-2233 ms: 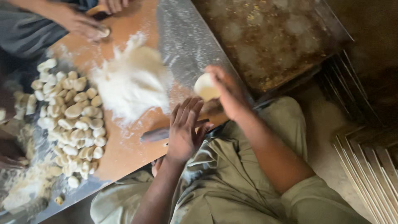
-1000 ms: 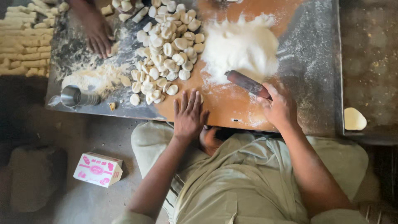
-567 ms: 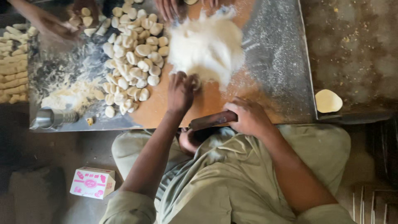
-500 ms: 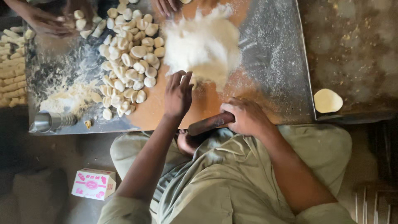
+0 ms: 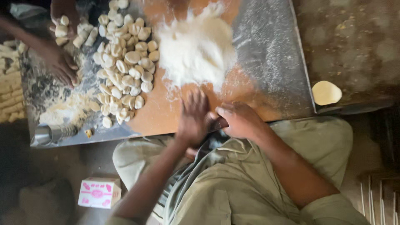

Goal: The person sits at a floured work table, picks up small dough pieces from a pile, coats them in flour, and flattens each piece into a round disc using a small rolling pin. The flattened discs are placed on a tray beside the table while other workers handle dough pieces nearby.

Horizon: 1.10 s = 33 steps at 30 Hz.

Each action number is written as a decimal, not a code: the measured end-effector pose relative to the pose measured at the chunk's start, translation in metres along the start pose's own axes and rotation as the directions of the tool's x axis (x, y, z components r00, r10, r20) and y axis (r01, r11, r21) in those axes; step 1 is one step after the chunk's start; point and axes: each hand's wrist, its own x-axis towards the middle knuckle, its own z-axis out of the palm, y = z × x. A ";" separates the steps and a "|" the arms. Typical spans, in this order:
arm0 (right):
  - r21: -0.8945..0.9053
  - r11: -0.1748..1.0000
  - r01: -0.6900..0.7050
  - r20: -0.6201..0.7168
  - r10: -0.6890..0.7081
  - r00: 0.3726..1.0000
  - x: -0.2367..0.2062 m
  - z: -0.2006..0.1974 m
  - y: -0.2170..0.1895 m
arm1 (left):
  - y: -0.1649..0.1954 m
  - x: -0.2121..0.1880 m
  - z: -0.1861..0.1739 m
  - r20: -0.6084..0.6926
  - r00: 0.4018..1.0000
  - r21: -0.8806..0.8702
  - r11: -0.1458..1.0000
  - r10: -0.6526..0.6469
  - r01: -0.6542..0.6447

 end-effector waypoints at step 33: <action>0.109 0.994 0.021 -0.269 0.009 0.963 -0.008 0.012 -0.003 | -0.038 0.021 -0.016 -0.388 0.867 -0.403 0.904 -0.311 0.144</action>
